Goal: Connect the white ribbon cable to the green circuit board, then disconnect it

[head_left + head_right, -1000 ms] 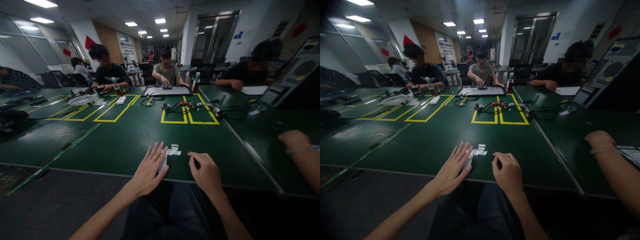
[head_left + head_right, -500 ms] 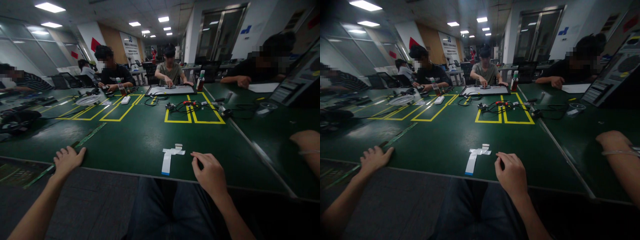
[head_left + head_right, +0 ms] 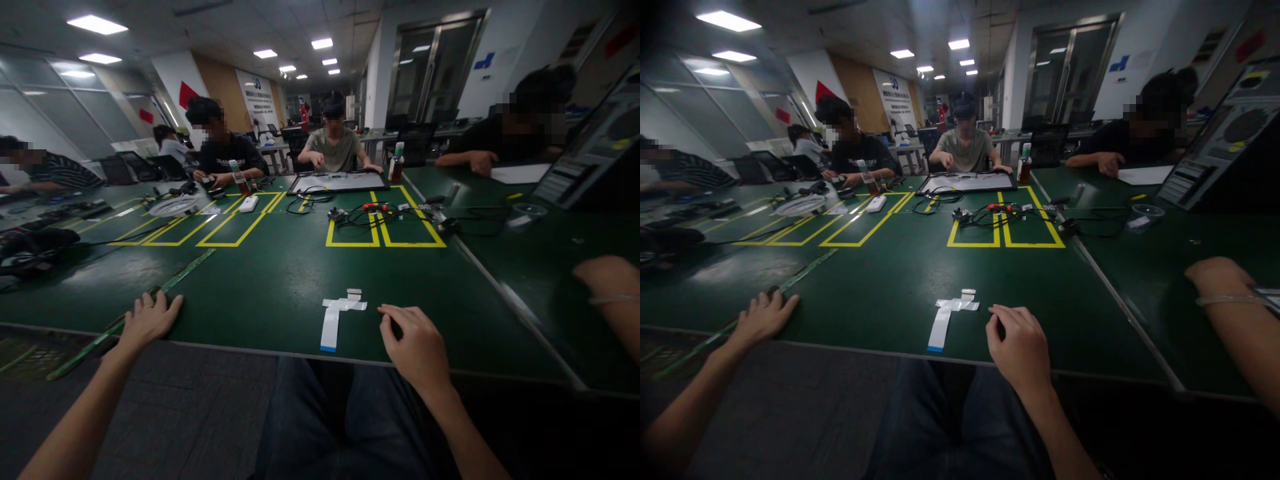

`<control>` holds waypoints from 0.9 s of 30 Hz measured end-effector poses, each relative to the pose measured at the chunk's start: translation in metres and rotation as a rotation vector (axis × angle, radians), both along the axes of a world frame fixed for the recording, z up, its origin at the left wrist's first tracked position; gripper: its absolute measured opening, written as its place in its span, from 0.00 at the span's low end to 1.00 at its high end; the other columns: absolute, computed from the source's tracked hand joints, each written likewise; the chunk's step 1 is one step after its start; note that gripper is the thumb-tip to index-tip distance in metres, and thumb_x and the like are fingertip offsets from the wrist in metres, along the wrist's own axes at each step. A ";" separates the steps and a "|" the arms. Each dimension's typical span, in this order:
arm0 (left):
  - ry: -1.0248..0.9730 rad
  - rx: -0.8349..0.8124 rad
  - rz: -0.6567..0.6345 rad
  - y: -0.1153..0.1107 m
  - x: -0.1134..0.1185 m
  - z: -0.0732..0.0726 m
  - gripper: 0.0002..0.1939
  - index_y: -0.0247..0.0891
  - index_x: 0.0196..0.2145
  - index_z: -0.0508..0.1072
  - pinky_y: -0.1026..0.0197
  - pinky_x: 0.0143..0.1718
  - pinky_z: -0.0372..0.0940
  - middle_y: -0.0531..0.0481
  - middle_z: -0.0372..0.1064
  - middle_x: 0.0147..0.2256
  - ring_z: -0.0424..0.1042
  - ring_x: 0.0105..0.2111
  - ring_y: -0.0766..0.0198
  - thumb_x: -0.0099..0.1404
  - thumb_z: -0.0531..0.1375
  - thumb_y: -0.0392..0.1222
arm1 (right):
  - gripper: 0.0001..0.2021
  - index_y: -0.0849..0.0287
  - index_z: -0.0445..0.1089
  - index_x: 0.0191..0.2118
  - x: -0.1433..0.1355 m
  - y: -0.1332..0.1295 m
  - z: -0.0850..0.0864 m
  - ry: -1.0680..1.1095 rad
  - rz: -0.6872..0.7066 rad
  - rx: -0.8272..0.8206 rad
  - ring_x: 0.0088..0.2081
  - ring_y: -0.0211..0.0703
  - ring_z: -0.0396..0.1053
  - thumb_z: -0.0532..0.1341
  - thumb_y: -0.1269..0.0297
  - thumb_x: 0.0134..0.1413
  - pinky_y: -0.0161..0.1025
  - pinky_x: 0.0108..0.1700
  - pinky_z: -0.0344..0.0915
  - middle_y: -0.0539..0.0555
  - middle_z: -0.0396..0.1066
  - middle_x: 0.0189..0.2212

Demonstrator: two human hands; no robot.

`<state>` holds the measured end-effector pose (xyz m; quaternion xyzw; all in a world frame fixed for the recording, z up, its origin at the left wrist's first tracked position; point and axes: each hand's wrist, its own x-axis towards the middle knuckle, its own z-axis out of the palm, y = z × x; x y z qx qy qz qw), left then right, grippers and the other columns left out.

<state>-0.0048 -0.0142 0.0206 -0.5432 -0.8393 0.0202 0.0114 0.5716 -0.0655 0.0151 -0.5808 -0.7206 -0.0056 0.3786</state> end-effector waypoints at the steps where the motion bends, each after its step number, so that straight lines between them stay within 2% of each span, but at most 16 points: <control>1: -0.025 0.002 0.044 0.003 0.005 0.000 0.48 0.16 0.68 0.56 0.23 0.62 0.52 0.12 0.41 0.71 0.47 0.71 0.20 0.75 0.31 0.64 | 0.12 0.54 0.80 0.46 0.000 0.000 0.000 0.000 -0.001 -0.002 0.46 0.50 0.76 0.58 0.66 0.66 0.51 0.50 0.73 0.55 0.82 0.45; 4: -0.131 0.038 0.150 0.016 0.028 0.001 0.50 0.13 0.69 0.56 0.21 0.65 0.43 0.13 0.29 0.73 0.37 0.73 0.22 0.74 0.36 0.68 | 0.12 0.54 0.80 0.46 0.000 0.000 0.000 0.003 -0.004 -0.006 0.46 0.50 0.76 0.58 0.66 0.66 0.51 0.50 0.73 0.55 0.82 0.45; 8: -0.176 0.079 0.171 0.031 0.051 0.000 0.53 0.03 0.67 0.53 0.25 0.68 0.41 0.07 0.40 0.70 0.42 0.73 0.23 0.74 0.41 0.67 | 0.12 0.54 0.80 0.46 0.000 0.000 0.001 0.006 -0.007 -0.017 0.46 0.50 0.76 0.58 0.66 0.66 0.51 0.50 0.73 0.55 0.82 0.45; 13: -0.147 0.140 0.210 0.041 0.051 -0.002 0.53 0.05 0.70 0.43 0.27 0.67 0.44 0.09 0.38 0.71 0.40 0.73 0.24 0.73 0.44 0.65 | 0.13 0.54 0.80 0.46 -0.001 0.000 0.002 0.001 -0.002 -0.017 0.46 0.50 0.76 0.58 0.67 0.66 0.50 0.50 0.73 0.55 0.82 0.46; 15: -0.128 0.148 0.228 0.044 0.047 -0.002 0.51 0.05 0.70 0.44 0.27 0.66 0.47 0.10 0.41 0.71 0.44 0.72 0.24 0.74 0.44 0.62 | 0.12 0.55 0.80 0.46 0.000 -0.001 0.002 0.005 -0.001 -0.014 0.46 0.49 0.76 0.58 0.67 0.66 0.49 0.50 0.73 0.55 0.82 0.46; 17: -0.104 0.151 0.229 0.047 0.043 -0.001 0.48 0.04 0.68 0.51 0.28 0.65 0.50 0.10 0.46 0.69 0.49 0.71 0.24 0.73 0.44 0.60 | 0.12 0.55 0.80 0.45 0.000 0.000 0.002 0.008 -0.002 -0.010 0.46 0.49 0.76 0.58 0.67 0.66 0.49 0.51 0.72 0.55 0.82 0.45; 19: -0.087 0.150 0.187 0.048 0.041 -0.001 0.45 0.04 0.64 0.58 0.31 0.65 0.53 0.10 0.52 0.67 0.54 0.69 0.25 0.72 0.45 0.58 | 0.12 0.55 0.80 0.45 0.000 0.000 0.001 0.010 -0.002 -0.006 0.46 0.50 0.76 0.58 0.67 0.66 0.49 0.51 0.72 0.55 0.82 0.45; 22: -0.090 0.140 0.047 0.049 0.043 -0.001 0.39 0.10 0.61 0.65 0.37 0.65 0.57 0.16 0.59 0.66 0.59 0.68 0.30 0.72 0.46 0.55 | 0.12 0.55 0.80 0.46 0.000 0.000 0.000 0.011 -0.002 -0.002 0.46 0.49 0.76 0.58 0.67 0.66 0.49 0.51 0.72 0.55 0.82 0.45; 27: -0.104 0.165 -0.158 0.048 0.063 -0.008 0.35 0.22 0.66 0.66 0.44 0.69 0.56 0.30 0.59 0.70 0.57 0.71 0.43 0.74 0.45 0.51 | 0.12 0.55 0.79 0.46 0.000 0.001 -0.002 -0.004 -0.008 -0.007 0.46 0.50 0.76 0.58 0.67 0.66 0.49 0.50 0.72 0.54 0.82 0.45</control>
